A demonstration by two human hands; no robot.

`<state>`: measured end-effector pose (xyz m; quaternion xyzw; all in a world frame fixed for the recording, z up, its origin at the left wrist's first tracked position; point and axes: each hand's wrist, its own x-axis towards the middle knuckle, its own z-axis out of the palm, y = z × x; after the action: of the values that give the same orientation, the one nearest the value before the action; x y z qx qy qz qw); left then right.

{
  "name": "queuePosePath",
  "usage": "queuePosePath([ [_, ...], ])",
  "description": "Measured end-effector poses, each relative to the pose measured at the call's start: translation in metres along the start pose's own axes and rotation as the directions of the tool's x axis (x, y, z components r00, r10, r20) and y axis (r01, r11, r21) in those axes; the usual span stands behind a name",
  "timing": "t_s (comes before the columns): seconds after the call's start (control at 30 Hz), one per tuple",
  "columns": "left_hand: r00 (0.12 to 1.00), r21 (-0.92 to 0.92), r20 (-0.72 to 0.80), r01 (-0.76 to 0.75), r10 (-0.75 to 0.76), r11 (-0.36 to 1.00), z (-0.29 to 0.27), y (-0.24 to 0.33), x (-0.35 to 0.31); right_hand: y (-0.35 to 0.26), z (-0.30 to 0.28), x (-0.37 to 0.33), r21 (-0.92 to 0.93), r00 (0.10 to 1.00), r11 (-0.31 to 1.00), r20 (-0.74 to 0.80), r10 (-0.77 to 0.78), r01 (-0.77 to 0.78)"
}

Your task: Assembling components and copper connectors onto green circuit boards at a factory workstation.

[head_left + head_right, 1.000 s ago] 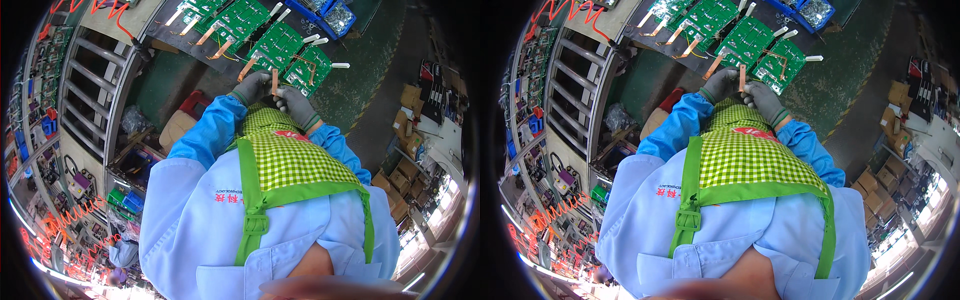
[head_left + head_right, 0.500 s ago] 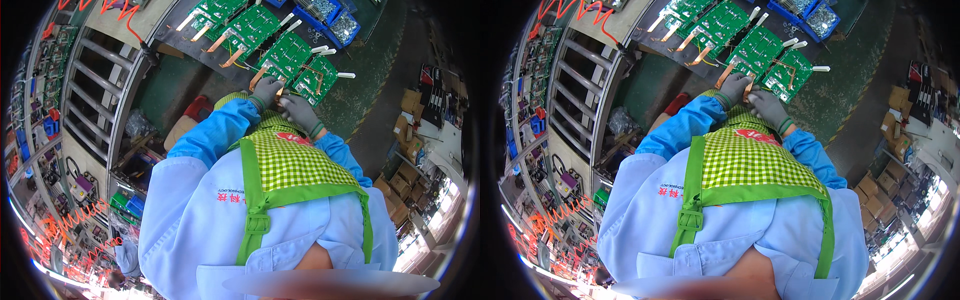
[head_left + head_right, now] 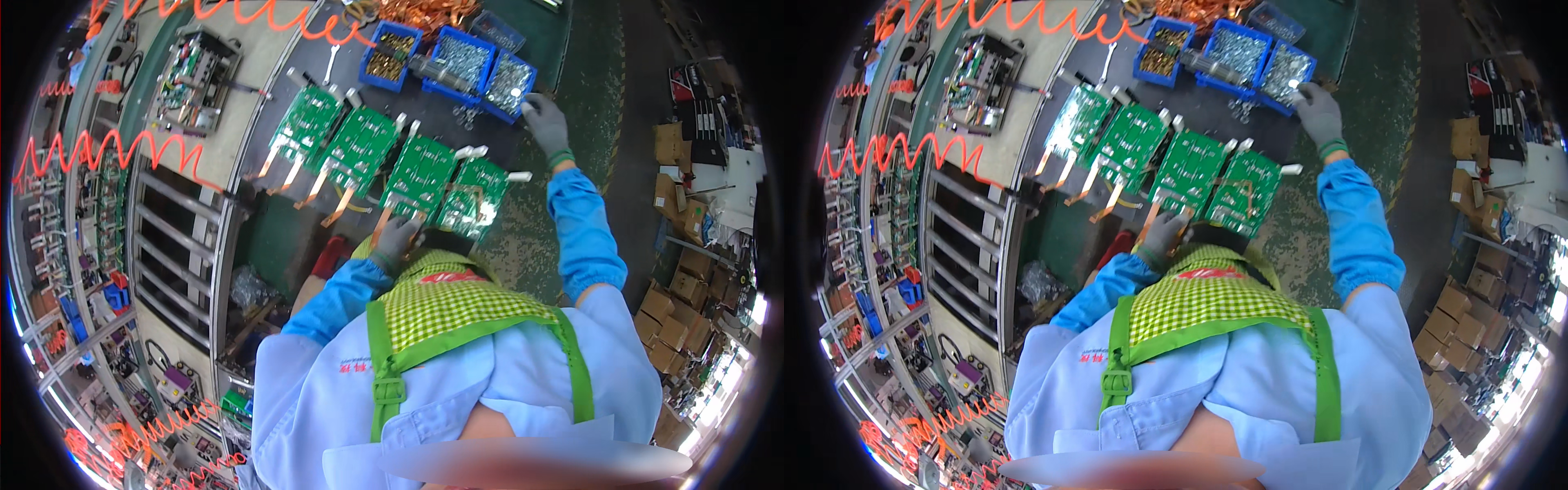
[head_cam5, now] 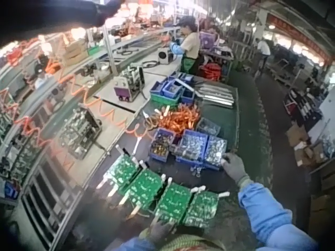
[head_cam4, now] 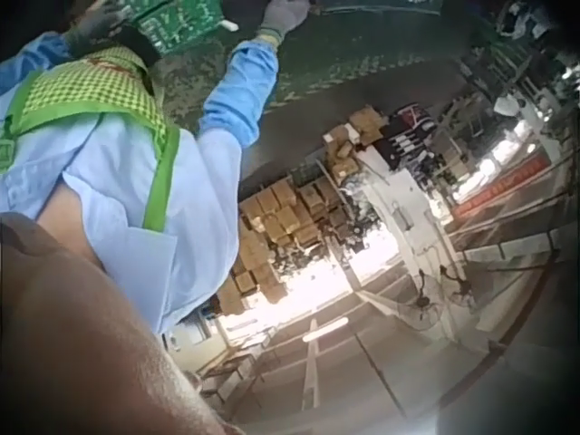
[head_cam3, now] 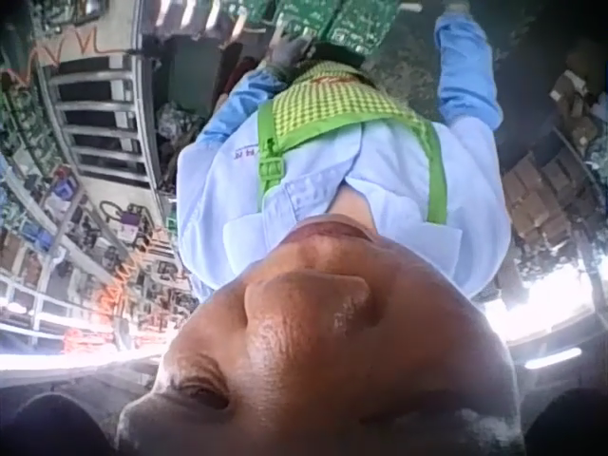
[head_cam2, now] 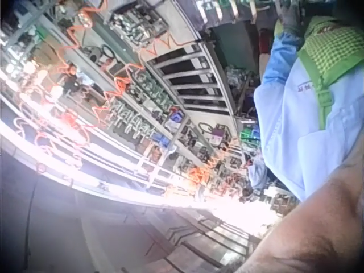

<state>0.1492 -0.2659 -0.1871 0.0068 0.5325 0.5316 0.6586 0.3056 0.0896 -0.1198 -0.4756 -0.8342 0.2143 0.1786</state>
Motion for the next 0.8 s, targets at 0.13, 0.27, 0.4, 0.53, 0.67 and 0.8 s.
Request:
queuePosePath([
  [0.13,0.999,-0.042,-0.052,-0.001,-0.001,0.999,0.007,-0.001,-0.005,0.048,0.036,0.048,-0.329,1.0,0.944,-0.008,-0.02,0.016],
  [0.27,0.998,-0.101,-0.045,0.035,-0.04,0.994,0.007,0.004,-0.01,0.055,0.048,0.079,-0.428,0.994,0.898,0.09,-0.07,0.102],
  [0.4,0.998,-0.128,-0.066,-0.003,-0.005,0.992,0.016,0.015,-0.008,0.069,0.056,0.102,-0.442,0.971,0.872,0.194,-0.138,0.212],
  [0.53,0.987,-0.101,-0.122,0.088,-0.1,0.991,0.009,0.013,-0.007,0.067,0.049,0.113,-0.412,0.957,0.883,0.264,-0.119,0.224],
  [0.67,0.982,-0.17,-0.13,0.111,-0.134,0.979,0.012,0.019,-0.01,0.067,0.051,0.118,-0.415,0.931,0.856,0.317,-0.181,0.308],
  [0.8,0.978,-0.154,-0.088,0.175,-0.19,0.973,0.002,0.009,-0.01,0.077,0.049,0.122,-0.337,0.929,0.885,0.296,-0.223,0.32],
])
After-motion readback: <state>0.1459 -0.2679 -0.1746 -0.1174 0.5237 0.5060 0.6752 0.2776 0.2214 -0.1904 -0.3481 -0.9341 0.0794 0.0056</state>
